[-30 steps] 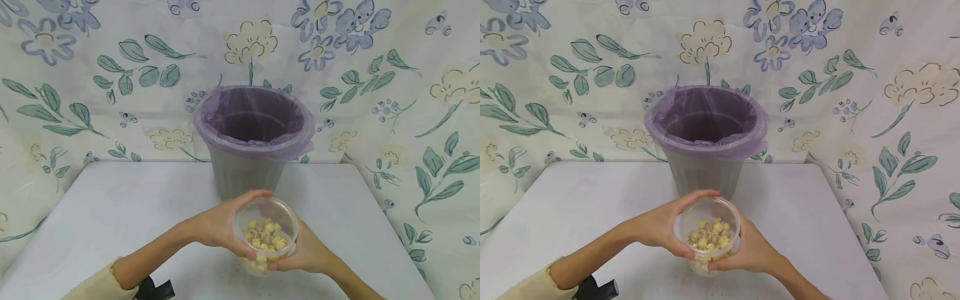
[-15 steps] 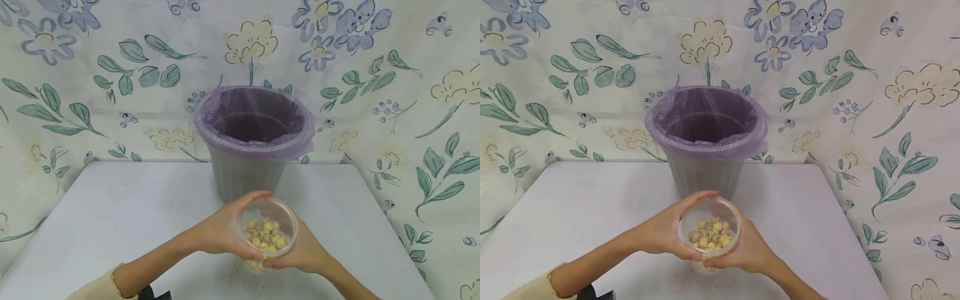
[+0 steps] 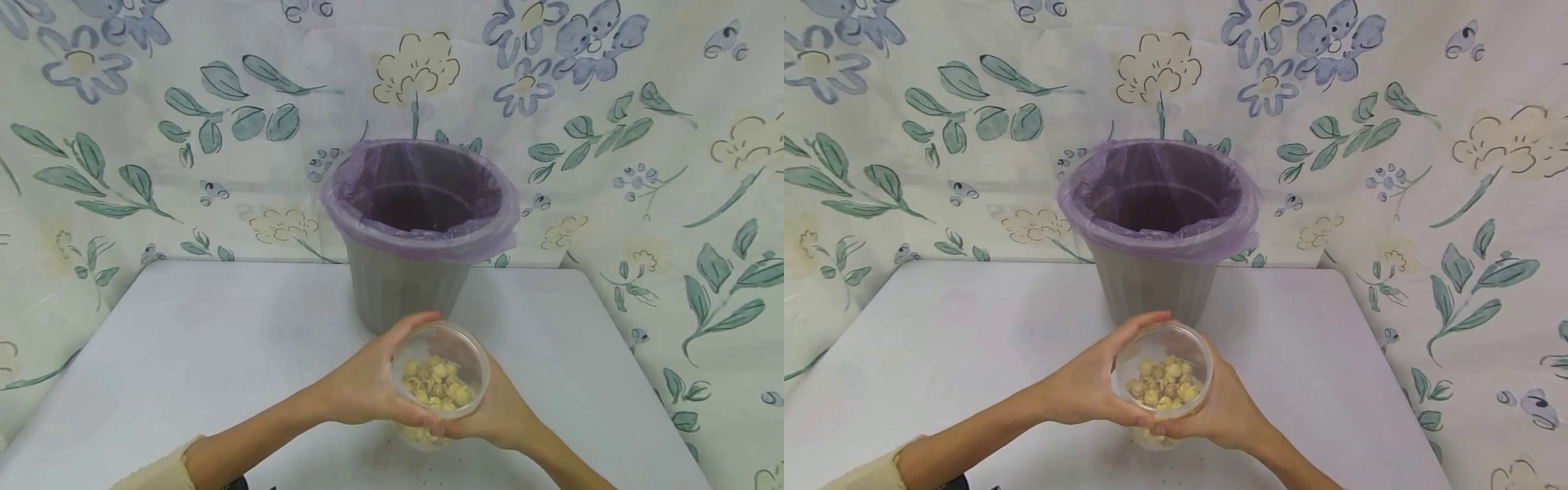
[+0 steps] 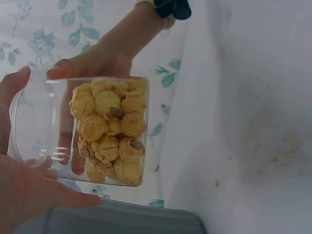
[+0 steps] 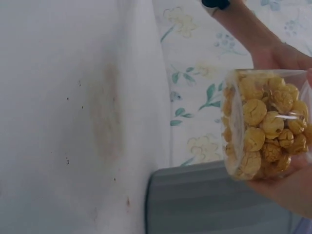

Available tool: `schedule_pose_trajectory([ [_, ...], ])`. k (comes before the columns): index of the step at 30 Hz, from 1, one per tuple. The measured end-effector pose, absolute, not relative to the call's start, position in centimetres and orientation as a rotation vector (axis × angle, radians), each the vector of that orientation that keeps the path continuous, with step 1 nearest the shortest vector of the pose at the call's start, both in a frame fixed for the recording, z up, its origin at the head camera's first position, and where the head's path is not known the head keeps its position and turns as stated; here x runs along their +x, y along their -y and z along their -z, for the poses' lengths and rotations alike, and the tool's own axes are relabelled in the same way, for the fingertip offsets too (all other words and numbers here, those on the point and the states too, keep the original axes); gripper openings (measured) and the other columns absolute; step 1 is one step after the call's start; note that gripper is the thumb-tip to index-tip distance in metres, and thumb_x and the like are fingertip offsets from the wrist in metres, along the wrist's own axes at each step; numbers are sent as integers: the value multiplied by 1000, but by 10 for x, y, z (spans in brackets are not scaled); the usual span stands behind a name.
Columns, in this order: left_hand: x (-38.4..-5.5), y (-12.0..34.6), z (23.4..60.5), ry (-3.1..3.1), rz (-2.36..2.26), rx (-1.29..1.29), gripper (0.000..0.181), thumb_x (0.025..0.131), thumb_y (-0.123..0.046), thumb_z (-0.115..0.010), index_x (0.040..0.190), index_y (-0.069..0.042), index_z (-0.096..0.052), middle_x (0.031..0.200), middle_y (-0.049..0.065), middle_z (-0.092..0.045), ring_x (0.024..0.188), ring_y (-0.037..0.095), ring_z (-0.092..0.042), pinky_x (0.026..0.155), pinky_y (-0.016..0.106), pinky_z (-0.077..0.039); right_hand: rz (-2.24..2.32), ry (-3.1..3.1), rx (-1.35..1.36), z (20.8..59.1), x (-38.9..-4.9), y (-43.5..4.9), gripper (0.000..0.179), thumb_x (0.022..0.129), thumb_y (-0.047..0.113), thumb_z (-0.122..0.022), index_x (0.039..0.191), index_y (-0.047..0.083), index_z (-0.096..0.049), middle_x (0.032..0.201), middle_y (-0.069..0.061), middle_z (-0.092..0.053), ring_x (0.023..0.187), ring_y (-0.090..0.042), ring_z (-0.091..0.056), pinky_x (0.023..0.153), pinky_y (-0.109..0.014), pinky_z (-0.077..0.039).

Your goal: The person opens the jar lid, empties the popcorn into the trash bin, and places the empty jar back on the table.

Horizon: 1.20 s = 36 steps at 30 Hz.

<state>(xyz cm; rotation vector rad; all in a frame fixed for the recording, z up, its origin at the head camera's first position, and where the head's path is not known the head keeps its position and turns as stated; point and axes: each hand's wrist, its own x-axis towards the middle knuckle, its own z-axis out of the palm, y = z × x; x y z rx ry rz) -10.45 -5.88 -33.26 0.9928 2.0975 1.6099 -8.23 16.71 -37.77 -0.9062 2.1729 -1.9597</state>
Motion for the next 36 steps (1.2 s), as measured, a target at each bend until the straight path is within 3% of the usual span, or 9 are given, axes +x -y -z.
schedule_pose_trajectory([
  [13,-98,56,340,-2159,-1689,921,113,67,-22,-94,157,-17,-26,149,2,-44,130,26,-47,106,52,-37,1971,-2305,-808,382,-79,-162,105,62,11,-91,152,17,-37,141,-11,-51,125,-34,-50,103,-43,-44],
  [20,-94,45,342,-2386,-1690,815,117,65,-32,-95,157,-13,-25,155,-2,-37,142,25,-33,111,58,-27,1926,-2551,-817,390,-85,-160,106,64,21,-92,151,12,-33,139,-16,-52,121,-37,-54,97,-45,-49],
  [26,-92,44,343,-2385,-1700,747,120,62,-34,-96,157,-13,-26,153,-1,-40,140,24,-37,110,58,-29,1905,-2565,-763,389,-83,-160,105,61,21,-92,150,13,-36,136,-14,-55,120,-35,-55,97,-46,-49],
  [36,-107,61,349,-2091,-1752,964,125,67,-12,-93,160,-17,-10,157,3,-33,138,29,-37,109,56,-31,1886,-2506,-731,389,-80,-161,105,64,21,-94,150,16,-34,140,-12,-50,122,-32,-51,98,-49,-47],
])
